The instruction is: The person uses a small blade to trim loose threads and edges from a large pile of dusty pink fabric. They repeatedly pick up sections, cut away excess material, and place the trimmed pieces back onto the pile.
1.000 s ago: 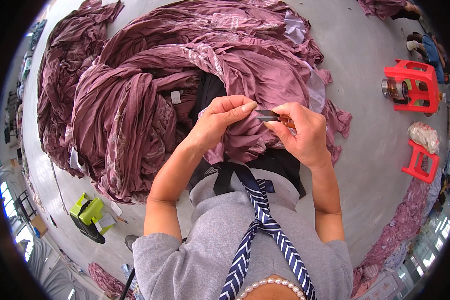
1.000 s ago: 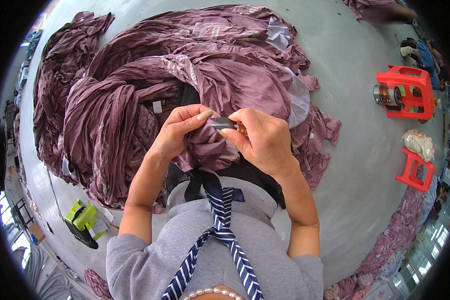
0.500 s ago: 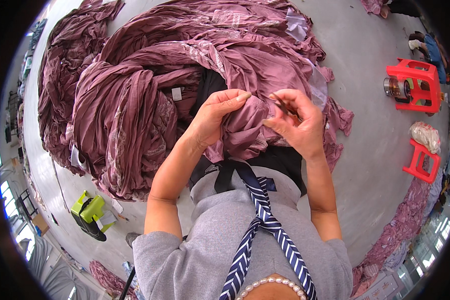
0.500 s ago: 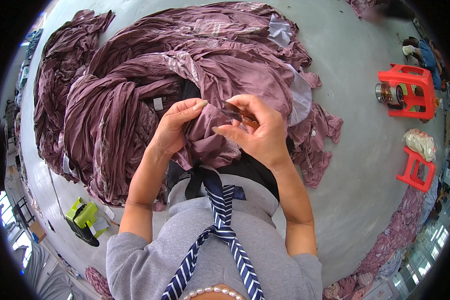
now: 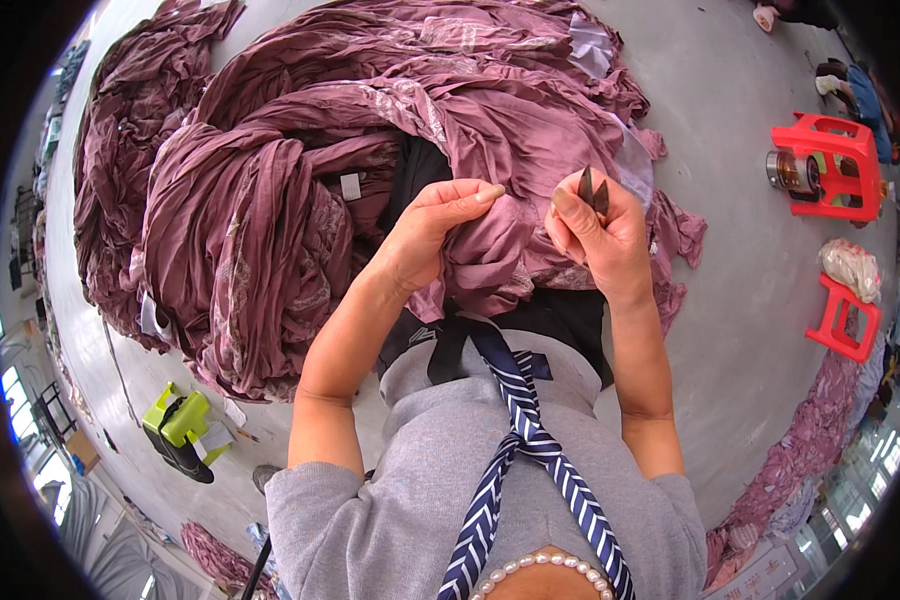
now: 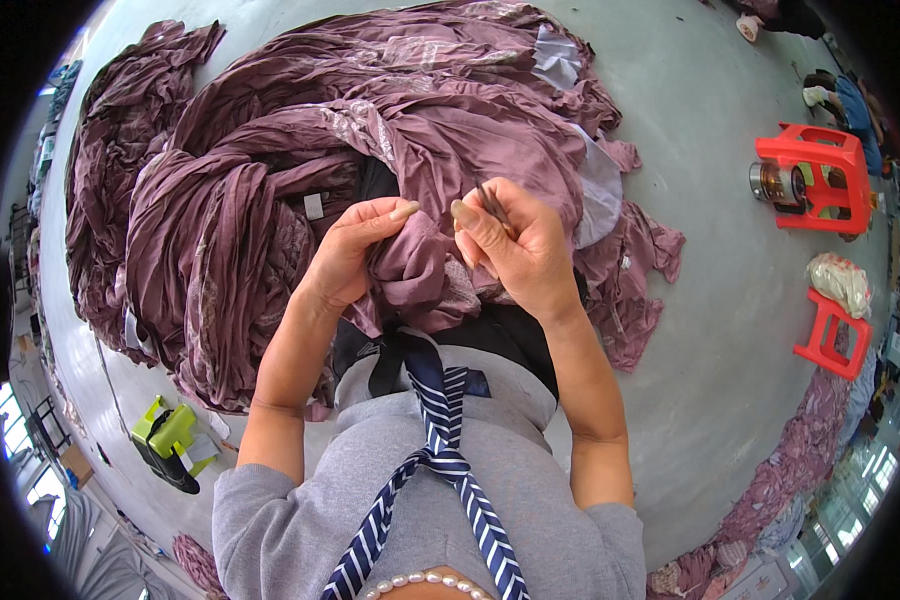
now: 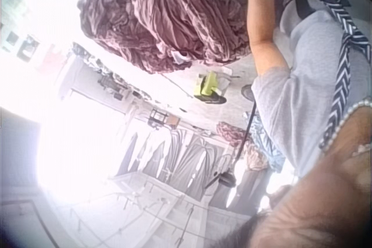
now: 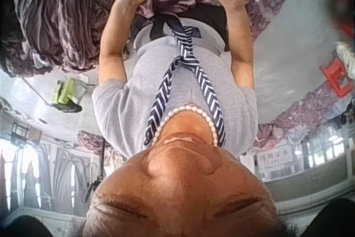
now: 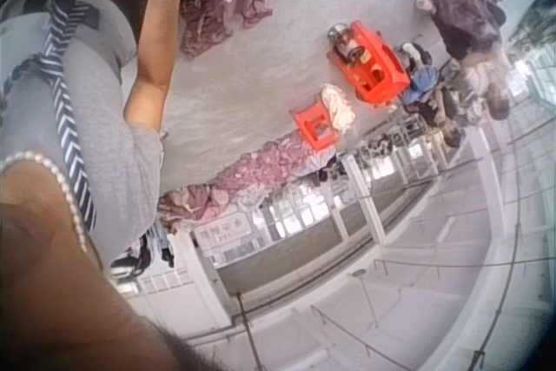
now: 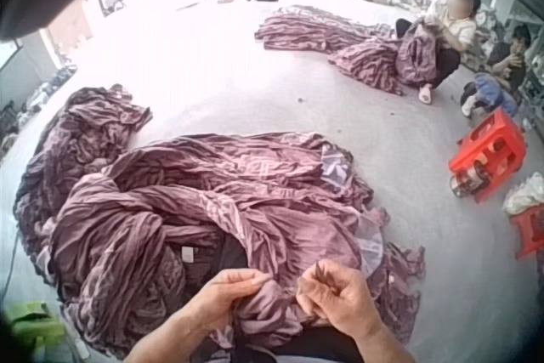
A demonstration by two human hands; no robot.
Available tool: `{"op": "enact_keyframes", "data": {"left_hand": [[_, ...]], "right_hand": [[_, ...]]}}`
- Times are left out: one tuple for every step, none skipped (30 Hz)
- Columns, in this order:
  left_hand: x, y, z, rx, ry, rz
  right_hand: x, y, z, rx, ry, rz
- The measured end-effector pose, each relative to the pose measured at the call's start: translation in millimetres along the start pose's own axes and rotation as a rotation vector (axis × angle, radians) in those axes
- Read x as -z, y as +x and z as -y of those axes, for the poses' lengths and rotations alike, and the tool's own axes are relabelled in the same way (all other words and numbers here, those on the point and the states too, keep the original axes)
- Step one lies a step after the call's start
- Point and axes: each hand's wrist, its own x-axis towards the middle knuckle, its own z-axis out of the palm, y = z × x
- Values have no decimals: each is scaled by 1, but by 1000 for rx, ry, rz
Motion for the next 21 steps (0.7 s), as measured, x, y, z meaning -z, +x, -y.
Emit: {"op": "enact_keyframes", "data": {"left_hand": [[0,0,0,10,-8,2],[1,0,-1,19,-14,0],[0,0,-1,15,-26,-9],[-1,0,-2,11,-38,-17],[-2,0,-2,7,-51,-24],[-2,0,-2,4,-65,-29],[-3,0,-2,1,-79,-34],[-3,0,-1,0,-94,-37],[-2,0,-1,-8,-100,-31],[-2,1,0,-15,-106,-24],[0,1,2,-24,-110,-18],[2,2,3,-17,-130,28],[6,3,4,-11,-149,74],[9,4,5,-4,-169,119],[12,5,7,-5,-198,120],[14,6,8,-6,-227,121],[15,7,9,-8,-258,123],[14,7,9,-11,-252,105],[12,6,8,-14,-246,87],[11,6,8,-18,-240,68],[12,7,8,-15,-248,97]], "right_hand": [[2,0,1,13,31,6],[3,0,-2,67,-84,-35],[4,-1,-6,121,-198,-77],[5,-2,-9,175,-313,-118],[3,-4,-8,254,-458,-162],[2,-6,-7,292,-529,-159],[1,-9,-7,330,-600,-157],[0,-11,-6,368,-673,-155],[3,-16,-9,311,-683,-138],[3,-17,-12,307,-688,-156],[3,-18,-15,306,-692,-175],[2,-19,-17,305,-695,-194],[3,-18,-19,301,-695,-199],[4,-17,-20,296,-694,-205],[5,-17,-20,292,-694,-210],[5,-16,-19,318,-713,-202],[5,-15,-18,343,-734,-192],[5,-15,-17,368,-755,-183],[5,-15,-17,367,-756,-184],[5,-17,-18,366,-757,-184],[6,-17,-18,365,-757,-183]]}}
